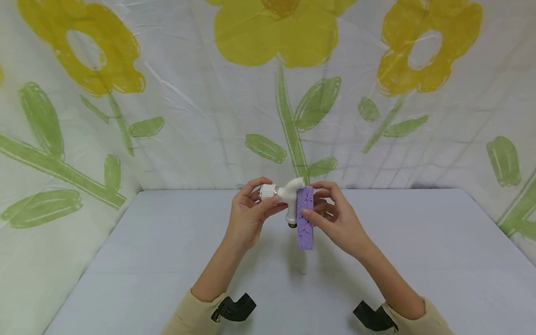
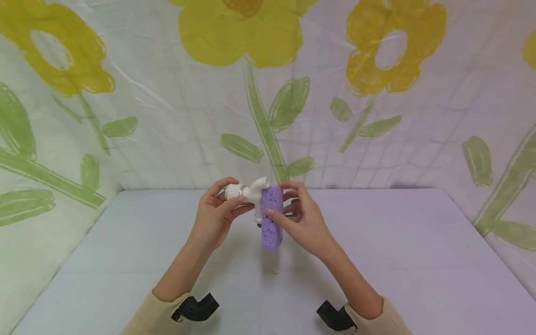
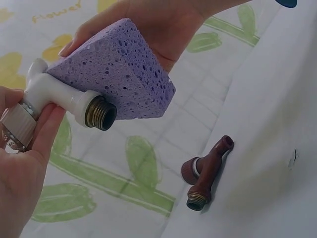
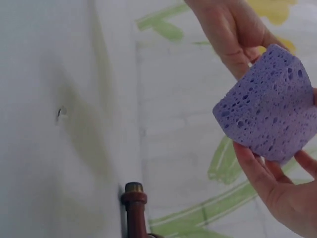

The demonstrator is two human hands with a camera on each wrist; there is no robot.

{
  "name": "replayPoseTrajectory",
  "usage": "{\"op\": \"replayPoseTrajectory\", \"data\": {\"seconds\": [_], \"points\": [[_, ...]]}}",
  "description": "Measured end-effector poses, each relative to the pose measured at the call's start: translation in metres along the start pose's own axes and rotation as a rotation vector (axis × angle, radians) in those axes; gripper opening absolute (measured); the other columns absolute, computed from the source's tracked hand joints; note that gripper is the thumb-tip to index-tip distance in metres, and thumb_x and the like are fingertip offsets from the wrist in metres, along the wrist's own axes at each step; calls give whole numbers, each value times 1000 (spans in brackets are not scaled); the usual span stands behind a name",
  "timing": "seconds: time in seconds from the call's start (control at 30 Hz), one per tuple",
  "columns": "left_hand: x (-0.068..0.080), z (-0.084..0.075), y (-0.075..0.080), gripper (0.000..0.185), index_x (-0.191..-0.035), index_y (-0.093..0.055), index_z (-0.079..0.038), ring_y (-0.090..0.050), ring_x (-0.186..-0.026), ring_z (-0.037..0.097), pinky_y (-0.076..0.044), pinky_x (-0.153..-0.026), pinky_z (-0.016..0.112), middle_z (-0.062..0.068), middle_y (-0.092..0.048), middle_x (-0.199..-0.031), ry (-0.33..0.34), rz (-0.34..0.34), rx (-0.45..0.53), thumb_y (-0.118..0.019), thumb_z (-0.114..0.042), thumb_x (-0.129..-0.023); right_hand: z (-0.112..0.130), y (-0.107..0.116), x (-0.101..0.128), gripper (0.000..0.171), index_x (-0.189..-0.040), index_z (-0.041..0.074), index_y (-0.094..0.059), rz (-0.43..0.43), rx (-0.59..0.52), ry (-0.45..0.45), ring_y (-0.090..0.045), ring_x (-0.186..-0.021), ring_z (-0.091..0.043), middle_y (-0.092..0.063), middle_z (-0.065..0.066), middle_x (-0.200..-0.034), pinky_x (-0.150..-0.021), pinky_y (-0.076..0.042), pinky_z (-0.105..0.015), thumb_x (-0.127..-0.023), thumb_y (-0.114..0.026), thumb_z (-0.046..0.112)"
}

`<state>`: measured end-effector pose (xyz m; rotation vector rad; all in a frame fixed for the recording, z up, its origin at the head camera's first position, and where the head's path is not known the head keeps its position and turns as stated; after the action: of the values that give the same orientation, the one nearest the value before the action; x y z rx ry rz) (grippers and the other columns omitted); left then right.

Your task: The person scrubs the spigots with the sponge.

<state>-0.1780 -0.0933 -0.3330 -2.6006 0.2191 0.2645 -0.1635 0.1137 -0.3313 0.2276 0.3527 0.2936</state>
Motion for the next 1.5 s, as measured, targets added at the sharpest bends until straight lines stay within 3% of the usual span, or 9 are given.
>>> {"op": "replayPoseTrajectory", "data": {"seconds": [0.2,0.47,0.63,0.83,0.97,1.2,1.5], "points": [[0,0,0,42,-109,-67,-17,-71,-97,18,-65,-84,34,5,-68,-100,-12,-4,8,-58,21,-94,-3,1,0,50,-144,3,-40,63,-3,-28,-70,-86,-21,-56,-22,-118,-72,-65,-35,-102,-68,6],[1,3,-1,44,-109,-68,-18,-72,-95,18,-65,-84,34,6,-67,-101,0,17,-2,-58,22,-94,-7,3,-2,49,-145,1,-37,42,-75,-86,-72,-93,-15,-51,-21,-118,-75,-65,-34,-105,-64,8],[0,1,-2,43,-109,-68,-18,-72,-94,18,-66,-83,32,6,-66,-101,-7,-12,12,-57,21,-94,-4,3,0,51,-144,2,-34,94,-92,-78,-72,-95,-20,-49,-22,-119,-75,-66,-37,-104,-66,8],[0,0,-1,45,-108,-68,-17,-71,-95,18,-66,-83,33,6,-66,-101,-5,-30,32,-56,24,-93,-7,2,-3,53,-142,4,-35,30,-65,-76,-72,-93,-17,-49,-21,-120,-77,-65,-36,-102,-69,6],[-1,0,1,41,-109,-67,-14,-75,-88,16,-66,-82,33,6,-68,-98,-17,-78,67,-55,23,-94,-7,0,-3,55,-141,5,-35,40,-60,-52,-72,-90,-19,-51,-20,-121,-78,-66,-40,-99,-72,5],[-3,1,4,38,-109,-66,-12,-77,-80,16,-66,-81,34,6,-70,-94,-18,-91,114,-54,22,-94,-5,-1,-1,56,-140,4,-36,-4,-31,-25,-69,-91,-18,-51,-19,-122,-77,-60,-26,-98,-74,4],[-2,-1,3,38,-110,-67,-13,-77,-80,16,-66,-80,33,5,-69,-96,-20,-96,124,-54,19,-95,-1,-2,0,57,-139,2,-34,29,-57,6,-69,-94,-18,-52,-21,-124,-80,-61,-25,-98,-73,2]]}}
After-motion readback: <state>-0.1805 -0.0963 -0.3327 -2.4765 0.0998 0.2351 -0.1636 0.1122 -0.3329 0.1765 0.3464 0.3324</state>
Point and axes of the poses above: each hand's wrist, its own x-axis away from the middle knuckle, its own y-axis out of the back of the hand, z = x × y, the point moved 3 cm from there along -x, towards the middle knuckle
